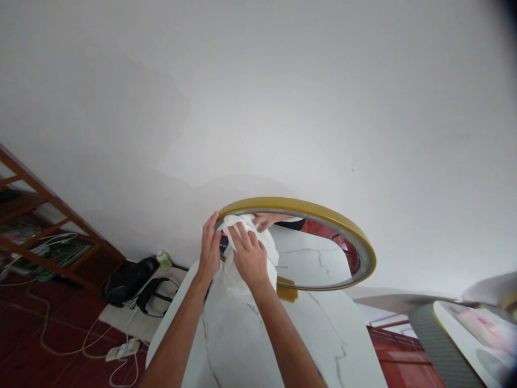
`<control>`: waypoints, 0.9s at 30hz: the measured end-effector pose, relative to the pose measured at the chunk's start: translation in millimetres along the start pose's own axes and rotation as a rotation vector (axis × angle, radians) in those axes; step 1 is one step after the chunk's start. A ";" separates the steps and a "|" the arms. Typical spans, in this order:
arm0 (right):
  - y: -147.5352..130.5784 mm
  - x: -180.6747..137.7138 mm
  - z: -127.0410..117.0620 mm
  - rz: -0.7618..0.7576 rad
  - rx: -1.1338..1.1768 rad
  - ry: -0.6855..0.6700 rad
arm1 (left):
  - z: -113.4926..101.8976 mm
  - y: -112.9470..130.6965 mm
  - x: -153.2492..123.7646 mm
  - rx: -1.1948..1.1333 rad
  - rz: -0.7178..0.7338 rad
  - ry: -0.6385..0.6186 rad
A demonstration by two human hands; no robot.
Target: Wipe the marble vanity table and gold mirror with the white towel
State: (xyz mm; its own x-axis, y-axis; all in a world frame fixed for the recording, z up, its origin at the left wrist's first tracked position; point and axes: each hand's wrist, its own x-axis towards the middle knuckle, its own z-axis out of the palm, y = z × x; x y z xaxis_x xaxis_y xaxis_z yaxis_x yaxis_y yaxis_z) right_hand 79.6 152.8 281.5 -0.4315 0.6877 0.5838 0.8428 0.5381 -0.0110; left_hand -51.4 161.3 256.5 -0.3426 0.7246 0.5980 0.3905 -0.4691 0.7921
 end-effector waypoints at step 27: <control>9.1 -5.1 -2.1 -0.002 0.016 -0.001 | -0.7 0.6 2.1 -0.027 -0.014 -0.003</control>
State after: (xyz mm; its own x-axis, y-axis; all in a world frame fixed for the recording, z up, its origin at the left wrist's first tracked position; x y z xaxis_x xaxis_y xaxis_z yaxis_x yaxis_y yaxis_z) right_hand 90.1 153.2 280.1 -0.4336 0.6872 0.5828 0.8368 0.5471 -0.0226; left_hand -52.5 162.2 258.3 -0.3454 0.7326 0.5865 0.3621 -0.4726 0.8035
